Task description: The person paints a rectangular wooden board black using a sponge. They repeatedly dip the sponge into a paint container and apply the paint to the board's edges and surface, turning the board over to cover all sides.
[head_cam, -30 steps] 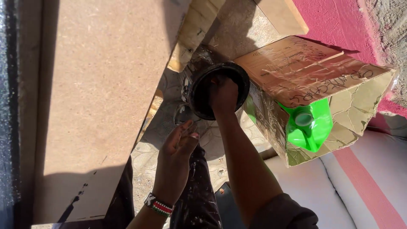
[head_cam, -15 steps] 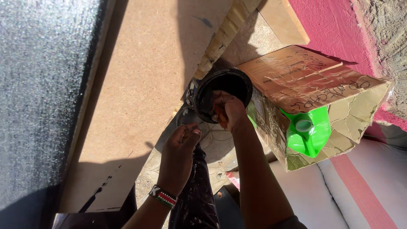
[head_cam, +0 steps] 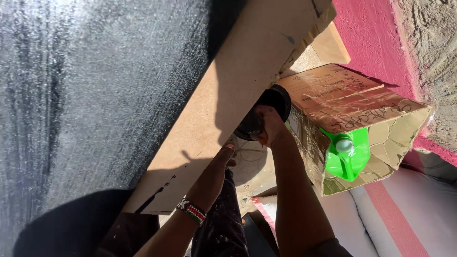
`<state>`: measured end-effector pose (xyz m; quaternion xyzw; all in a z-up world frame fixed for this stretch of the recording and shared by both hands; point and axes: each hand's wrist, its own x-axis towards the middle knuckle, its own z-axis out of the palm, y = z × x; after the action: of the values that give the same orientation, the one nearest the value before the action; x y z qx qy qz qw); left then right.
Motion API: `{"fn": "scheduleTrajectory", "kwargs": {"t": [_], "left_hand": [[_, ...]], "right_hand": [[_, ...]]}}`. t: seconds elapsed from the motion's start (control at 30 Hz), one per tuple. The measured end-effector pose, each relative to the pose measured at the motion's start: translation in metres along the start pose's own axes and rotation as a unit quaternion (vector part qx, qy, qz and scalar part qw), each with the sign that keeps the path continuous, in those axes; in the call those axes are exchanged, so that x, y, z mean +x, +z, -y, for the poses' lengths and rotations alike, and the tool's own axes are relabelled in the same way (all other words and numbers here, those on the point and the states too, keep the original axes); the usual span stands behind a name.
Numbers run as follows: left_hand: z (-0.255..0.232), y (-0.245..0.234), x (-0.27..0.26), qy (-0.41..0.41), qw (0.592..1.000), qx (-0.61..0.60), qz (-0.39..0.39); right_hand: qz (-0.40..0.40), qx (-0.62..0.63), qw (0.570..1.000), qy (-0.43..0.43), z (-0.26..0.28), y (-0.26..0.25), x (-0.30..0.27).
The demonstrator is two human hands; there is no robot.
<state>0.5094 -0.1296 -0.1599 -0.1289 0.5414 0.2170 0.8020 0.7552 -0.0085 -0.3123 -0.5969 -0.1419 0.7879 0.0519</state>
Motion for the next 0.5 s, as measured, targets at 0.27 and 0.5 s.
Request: {"fn": "scheduleTrajectory", "kwargs": {"t": [0.27, 0.5], "left_hand": [[-0.035, 0.024, -0.041, 0.072, 0.994, 0.067, 0.046], [-0.081, 0.035, -0.185, 0.139, 0.937, 0.004, 0.319]], "right_hand": [[-0.030, 0.186, 0.982, -0.006, 0.047, -0.028, -0.054], [0.175, 0.214, 0.923, -0.266, 0.208, 0.157, -0.236]]}}
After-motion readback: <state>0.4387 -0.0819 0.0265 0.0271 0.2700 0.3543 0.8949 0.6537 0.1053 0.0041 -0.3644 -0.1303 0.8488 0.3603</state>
